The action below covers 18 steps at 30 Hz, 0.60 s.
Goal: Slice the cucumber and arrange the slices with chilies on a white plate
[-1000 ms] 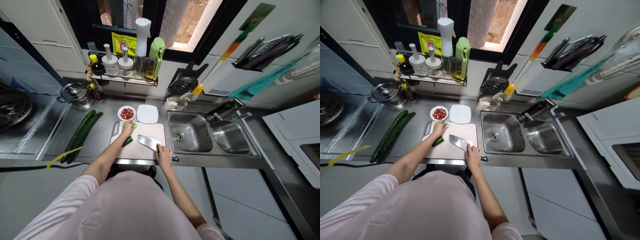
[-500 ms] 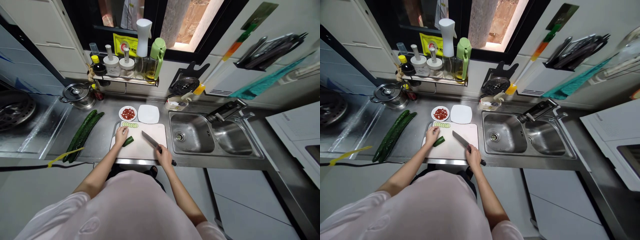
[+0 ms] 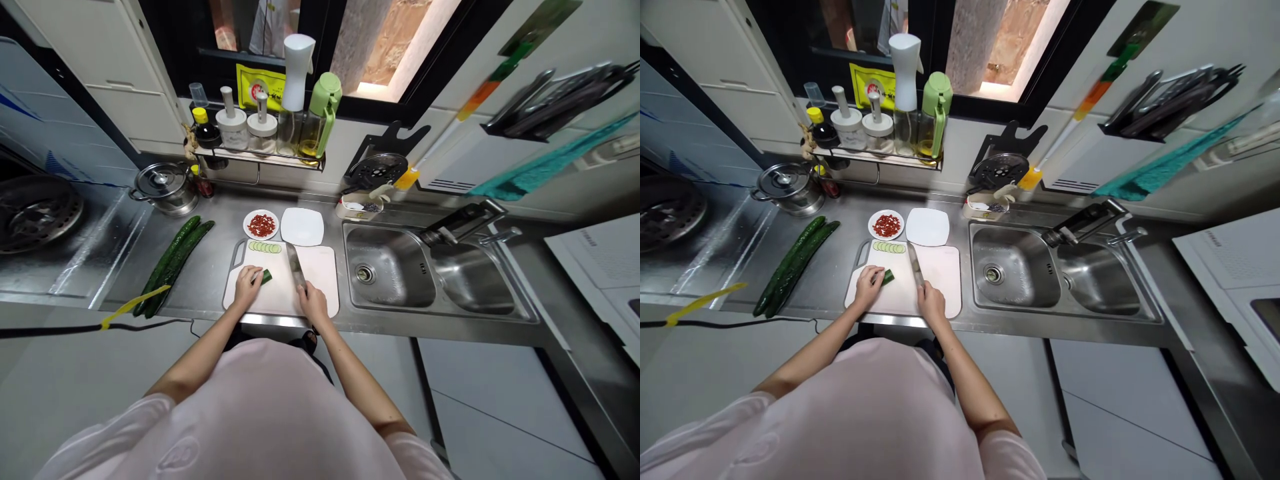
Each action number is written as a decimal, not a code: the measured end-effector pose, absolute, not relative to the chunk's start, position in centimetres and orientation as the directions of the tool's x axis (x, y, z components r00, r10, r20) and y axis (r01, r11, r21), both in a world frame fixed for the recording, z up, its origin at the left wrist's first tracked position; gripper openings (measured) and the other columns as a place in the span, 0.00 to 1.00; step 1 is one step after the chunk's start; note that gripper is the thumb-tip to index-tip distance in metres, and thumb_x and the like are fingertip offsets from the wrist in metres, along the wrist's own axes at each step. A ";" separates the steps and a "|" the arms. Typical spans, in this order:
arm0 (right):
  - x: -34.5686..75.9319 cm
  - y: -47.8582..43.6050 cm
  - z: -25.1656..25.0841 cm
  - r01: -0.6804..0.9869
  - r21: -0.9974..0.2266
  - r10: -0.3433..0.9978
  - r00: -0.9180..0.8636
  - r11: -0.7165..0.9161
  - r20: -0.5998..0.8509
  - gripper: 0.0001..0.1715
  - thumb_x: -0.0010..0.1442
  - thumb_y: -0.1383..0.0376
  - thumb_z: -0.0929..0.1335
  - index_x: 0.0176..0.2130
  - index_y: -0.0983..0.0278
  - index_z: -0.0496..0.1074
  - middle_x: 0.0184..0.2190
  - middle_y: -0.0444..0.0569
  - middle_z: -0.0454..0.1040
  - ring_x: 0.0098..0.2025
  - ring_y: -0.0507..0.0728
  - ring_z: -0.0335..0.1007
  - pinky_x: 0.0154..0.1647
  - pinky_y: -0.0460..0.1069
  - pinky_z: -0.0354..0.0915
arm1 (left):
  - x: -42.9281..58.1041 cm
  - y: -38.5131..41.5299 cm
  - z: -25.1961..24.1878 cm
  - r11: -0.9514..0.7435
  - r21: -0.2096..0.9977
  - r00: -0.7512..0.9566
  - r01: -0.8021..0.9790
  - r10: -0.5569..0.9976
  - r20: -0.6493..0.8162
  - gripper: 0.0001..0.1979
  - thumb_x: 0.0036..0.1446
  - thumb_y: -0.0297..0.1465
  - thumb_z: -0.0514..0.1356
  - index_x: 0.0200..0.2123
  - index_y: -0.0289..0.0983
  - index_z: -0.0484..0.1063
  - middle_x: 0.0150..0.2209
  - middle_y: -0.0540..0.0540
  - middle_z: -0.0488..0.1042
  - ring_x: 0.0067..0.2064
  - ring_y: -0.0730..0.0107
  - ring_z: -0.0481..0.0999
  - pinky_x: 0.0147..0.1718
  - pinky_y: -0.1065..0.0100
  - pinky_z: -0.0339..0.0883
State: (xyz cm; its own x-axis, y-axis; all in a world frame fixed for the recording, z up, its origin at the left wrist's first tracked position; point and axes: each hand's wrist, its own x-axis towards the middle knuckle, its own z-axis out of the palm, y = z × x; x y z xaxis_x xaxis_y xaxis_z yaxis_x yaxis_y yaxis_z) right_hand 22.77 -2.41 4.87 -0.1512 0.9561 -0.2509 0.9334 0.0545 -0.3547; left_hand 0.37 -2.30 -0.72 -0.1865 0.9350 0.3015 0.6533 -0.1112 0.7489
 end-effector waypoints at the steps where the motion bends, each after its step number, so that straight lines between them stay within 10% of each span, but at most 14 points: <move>1: 22.3 -2.3 5.1 0.940 -0.332 0.949 -0.171 0.077 -0.264 0.18 0.66 0.58 0.54 0.44 0.63 0.66 0.32 0.48 0.74 0.35 0.55 0.69 0.31 0.45 0.52 | 0.5 -2.3 -0.8 -0.126 0.748 -0.176 0.651 0.934 0.310 0.11 0.58 0.35 0.54 0.40 0.40 0.72 0.39 0.44 0.70 0.44 0.66 0.69 0.46 0.62 0.63; 18: 18.6 -2.8 6.8 0.936 -0.243 0.858 -0.336 0.256 -0.389 0.15 0.66 0.64 0.53 0.46 0.65 0.62 0.35 0.54 0.74 0.36 0.58 0.70 0.35 0.48 0.58 | 1.1 -2.3 -2.3 -0.231 0.690 -0.073 0.686 0.922 0.381 0.11 0.59 0.31 0.52 0.42 0.41 0.72 0.39 0.45 0.70 0.43 0.66 0.68 0.45 0.62 0.64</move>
State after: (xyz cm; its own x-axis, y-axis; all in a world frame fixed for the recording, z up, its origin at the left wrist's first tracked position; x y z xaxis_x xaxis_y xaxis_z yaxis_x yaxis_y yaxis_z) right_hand 18.57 -2.84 6.80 -0.3357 0.8581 -0.3887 0.9357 0.2561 -0.2427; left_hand 1.09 -2.28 -2.28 -0.0734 0.9217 0.3809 0.6855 -0.2308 0.6905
